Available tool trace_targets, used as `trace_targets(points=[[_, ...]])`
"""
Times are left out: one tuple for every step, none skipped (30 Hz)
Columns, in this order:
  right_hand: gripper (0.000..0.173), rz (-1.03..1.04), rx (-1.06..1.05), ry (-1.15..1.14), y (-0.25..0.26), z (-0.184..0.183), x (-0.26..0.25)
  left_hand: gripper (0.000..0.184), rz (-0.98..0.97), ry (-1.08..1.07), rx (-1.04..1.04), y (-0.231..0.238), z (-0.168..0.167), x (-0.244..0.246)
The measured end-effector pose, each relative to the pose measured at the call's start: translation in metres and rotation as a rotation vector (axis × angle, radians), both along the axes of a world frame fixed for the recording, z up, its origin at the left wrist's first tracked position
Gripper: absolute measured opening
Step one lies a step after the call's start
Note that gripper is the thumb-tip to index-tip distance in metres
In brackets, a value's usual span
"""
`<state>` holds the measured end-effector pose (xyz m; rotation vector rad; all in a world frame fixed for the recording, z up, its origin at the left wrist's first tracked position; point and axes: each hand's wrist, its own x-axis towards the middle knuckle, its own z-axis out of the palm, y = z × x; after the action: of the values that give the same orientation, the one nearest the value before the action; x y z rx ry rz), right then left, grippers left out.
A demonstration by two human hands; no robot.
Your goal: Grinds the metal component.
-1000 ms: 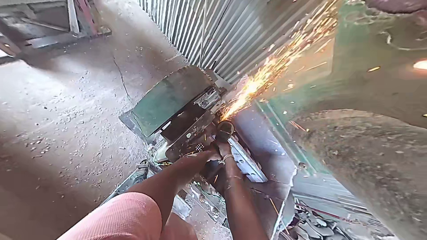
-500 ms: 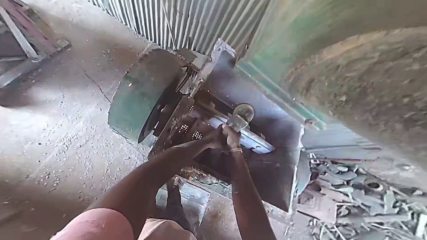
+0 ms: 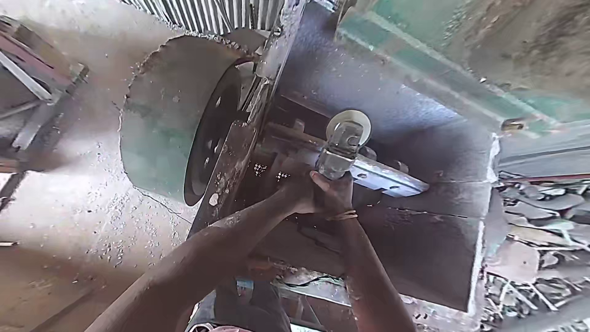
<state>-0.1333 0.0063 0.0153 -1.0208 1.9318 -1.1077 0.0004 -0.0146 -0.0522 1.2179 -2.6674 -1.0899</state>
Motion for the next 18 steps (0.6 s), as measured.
trace_targets(points=[[0.074,-0.006,0.015,-0.023,-0.001,-0.001,-0.001,0.054,-0.07,-0.125,0.139,-0.009,0.067,0.001],[0.076,-0.017,0.06,-0.005,-0.001,0.001,0.0,0.056,-0.111,-0.231,0.262,-0.016,0.114,0.0],[0.075,-0.023,0.113,0.032,-0.001,0.003,0.001,0.058,-0.135,-0.287,0.296,-0.016,0.136,0.0],[0.075,-0.006,0.171,0.09,-0.002,0.005,0.002,0.059,-0.143,-0.299,0.289,-0.013,0.142,0.001],[0.076,0.024,0.236,0.145,-0.002,0.008,0.002,0.058,-0.178,-0.294,0.29,-0.008,0.142,0.002],[0.077,0.05,0.278,0.164,-0.003,0.011,0.003,0.057,-0.239,-0.297,0.294,-0.004,0.141,0.002],[0.076,0.077,0.275,0.165,-0.003,0.011,0.003,0.054,-0.304,-0.301,0.302,0.0,0.141,0.002],[0.073,0.098,0.24,0.161,-0.002,0.008,0.004,0.051,-0.369,-0.31,0.312,0.001,0.143,0.003],[0.073,0.115,0.22,0.165,-0.002,0.005,0.006,0.048,-0.416,-0.319,0.319,0.001,0.144,0.004],[0.074,0.123,0.237,0.175,-0.003,0.004,0.008,0.046,-0.454,-0.331,0.332,-0.001,0.147,0.005],[0.076,0.122,0.295,0.177,-0.004,0.007,0.011,0.044,-0.49,-0.339,0.356,-0.007,0.151,0.006],[0.079,0.118,0.379,0.17,-0.008,0.013,0.014,0.043,-0.524,-0.345,0.388,-0.014,0.157,0.008],[0.08,0.113,0.448,0.175,-0.013,0.019,0.017,0.042,-0.535,-0.308,0.393,-0.021,0.16,0.011],[0.077,0.105,0.5,0.168,-0.017,0.025,0.019,0.041,-0.525,-0.238,0.354,-0.024,0.159,0.013],[0.074,0.092,0.525,0.155,-0.02,0.027,0.02,0.04,-0.5,-0.16,0.286,-0.024,0.157,0.014],[0.068,0.064,0.473,0.17,-0.017,0.016,0.017,0.041,-0.501,-0.127,0.229,-0.022,0.155,0.012],[0.063,0.066,0.436,0.201,-0.013,0.008,0.014,0.043,-0.527,-0.131,0.192,-0.02,0.153,0.008],[0.061,0.089,0.418,0.244,-0.012,0.005,0.013,0.046,-0.56,-0.14,0.166,-0.017,0.151,0.002]])
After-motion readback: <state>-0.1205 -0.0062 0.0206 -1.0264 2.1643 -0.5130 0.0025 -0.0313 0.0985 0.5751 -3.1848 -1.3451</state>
